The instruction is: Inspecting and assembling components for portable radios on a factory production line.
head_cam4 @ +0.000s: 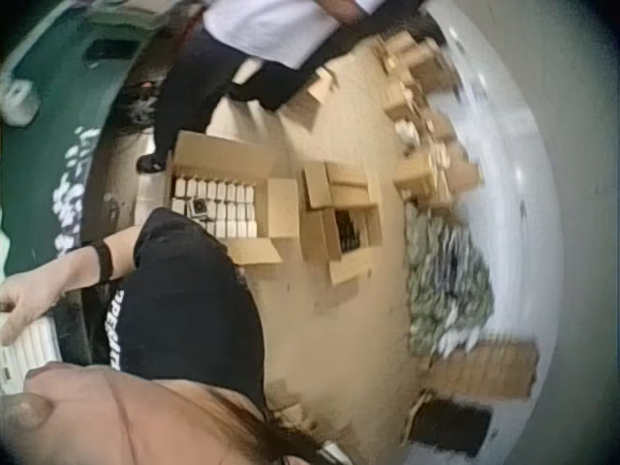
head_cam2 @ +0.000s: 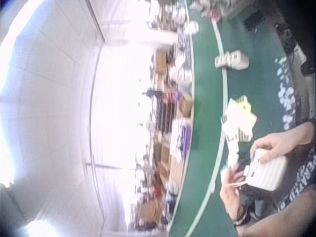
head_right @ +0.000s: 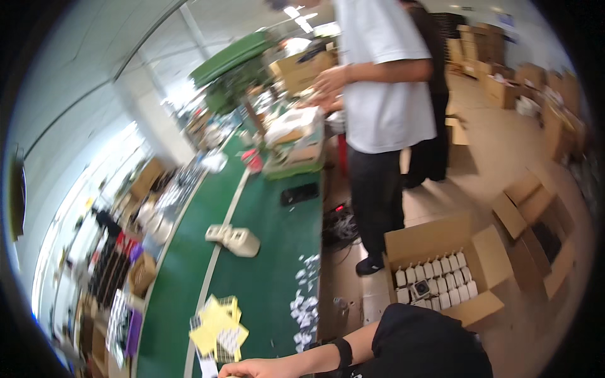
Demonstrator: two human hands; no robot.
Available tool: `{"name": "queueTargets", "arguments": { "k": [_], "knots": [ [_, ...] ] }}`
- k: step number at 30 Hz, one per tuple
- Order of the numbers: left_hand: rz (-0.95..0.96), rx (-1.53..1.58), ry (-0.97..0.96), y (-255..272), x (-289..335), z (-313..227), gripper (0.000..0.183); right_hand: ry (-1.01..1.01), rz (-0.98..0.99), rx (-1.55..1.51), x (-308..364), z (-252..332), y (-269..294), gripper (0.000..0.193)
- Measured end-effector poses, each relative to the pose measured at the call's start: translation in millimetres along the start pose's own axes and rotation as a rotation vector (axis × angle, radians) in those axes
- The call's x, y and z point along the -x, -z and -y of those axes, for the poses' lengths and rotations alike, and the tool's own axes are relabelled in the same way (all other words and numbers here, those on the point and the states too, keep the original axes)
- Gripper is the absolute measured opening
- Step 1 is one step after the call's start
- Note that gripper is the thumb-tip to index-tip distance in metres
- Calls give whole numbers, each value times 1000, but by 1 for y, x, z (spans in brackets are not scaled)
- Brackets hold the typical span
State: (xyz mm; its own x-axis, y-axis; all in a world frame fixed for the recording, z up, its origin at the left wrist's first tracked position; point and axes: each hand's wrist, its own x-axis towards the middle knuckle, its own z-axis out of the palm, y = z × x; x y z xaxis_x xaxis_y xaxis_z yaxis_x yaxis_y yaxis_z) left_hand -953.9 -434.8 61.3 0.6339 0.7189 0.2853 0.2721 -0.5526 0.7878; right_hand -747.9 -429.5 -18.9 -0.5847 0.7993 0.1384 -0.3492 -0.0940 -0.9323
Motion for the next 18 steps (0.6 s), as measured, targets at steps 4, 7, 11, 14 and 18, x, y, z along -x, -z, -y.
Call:
{"name": "queueTargets", "arguments": {
  "k": [4,7,11,14,18],
  "knots": [
    [-30,128,110,12,8,25,25,195,-609,416,12,-3,64,44],
    [-136,199,280,27,37,47,37,520,-991,393,39,2,126,50],
    [-303,322,497,43,81,68,55,503,-1468,1139,70,19,213,66],
    [-371,412,601,50,108,75,63,470,-1574,1101,79,28,281,65],
    [-478,537,659,53,119,85,61,436,-1563,1001,84,33,347,64]
  ]
}}
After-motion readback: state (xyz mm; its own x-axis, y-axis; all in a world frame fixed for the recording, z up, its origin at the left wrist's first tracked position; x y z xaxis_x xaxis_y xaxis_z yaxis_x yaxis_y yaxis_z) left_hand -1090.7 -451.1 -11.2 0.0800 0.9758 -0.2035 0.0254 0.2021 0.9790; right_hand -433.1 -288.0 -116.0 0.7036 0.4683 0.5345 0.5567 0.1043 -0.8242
